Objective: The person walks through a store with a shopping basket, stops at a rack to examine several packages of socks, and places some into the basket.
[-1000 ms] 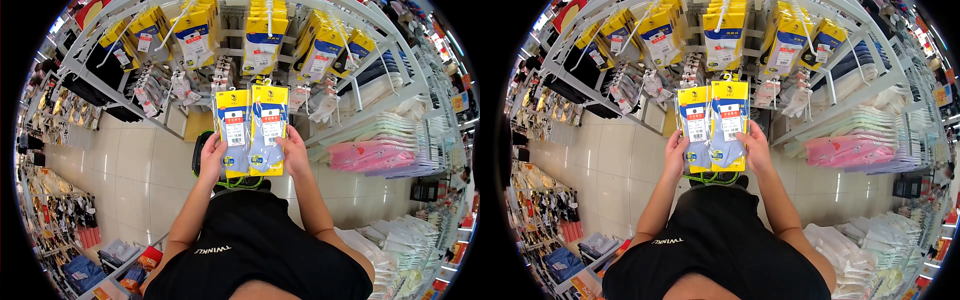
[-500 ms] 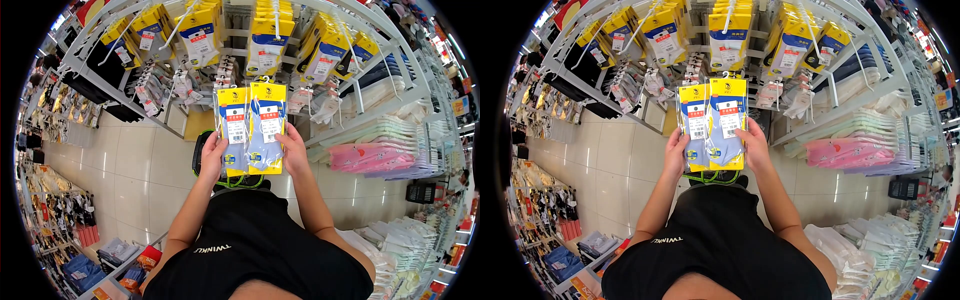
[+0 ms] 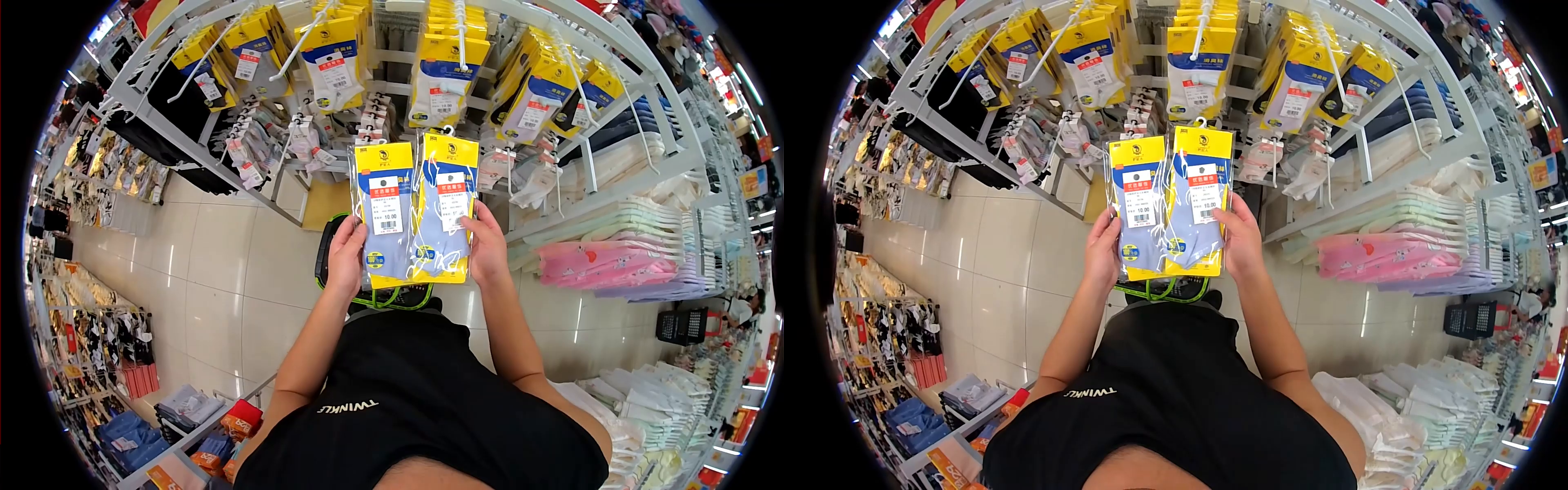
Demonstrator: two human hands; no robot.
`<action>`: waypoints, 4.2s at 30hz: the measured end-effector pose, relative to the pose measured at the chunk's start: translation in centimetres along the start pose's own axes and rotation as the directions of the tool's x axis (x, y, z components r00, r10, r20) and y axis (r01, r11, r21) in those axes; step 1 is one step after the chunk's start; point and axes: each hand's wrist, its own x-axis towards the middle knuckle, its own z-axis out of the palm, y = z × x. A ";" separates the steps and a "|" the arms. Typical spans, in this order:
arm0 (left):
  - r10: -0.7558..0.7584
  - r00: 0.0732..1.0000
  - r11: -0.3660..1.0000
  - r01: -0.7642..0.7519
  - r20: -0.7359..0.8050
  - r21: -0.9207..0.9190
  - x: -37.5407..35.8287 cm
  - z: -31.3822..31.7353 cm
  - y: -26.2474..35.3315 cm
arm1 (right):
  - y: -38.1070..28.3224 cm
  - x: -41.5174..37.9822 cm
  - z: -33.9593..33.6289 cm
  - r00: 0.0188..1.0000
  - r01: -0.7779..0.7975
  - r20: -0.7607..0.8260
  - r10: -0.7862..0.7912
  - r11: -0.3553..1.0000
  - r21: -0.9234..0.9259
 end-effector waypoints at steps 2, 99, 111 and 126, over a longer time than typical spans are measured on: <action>0.000 1.000 1.000 0.000 0.005 -0.006 0.0 0.0 0.0 | -0.2 0.0 0.0 1.000 0.007 -0.026 -0.007 1.000 0.010; 0.399 0.908 0.915 -0.404 -0.128 -0.016 25.8 -15.3 24.8 | 19.5 6.9 20.5 0.995 0.044 0.102 0.000 0.901 -0.433; 0.399 0.913 0.904 -0.378 -0.082 0.198 15.3 -20.8 20.9 | 20.8 9.8 24.7 0.953 0.138 0.300 0.036 0.832 -0.537; 0.580 0.813 0.812 -0.582 0.054 0.035 15.6 -21.5 30.8 | 21.8 16.5 34.2 0.863 0.224 0.504 0.027 0.875 -0.430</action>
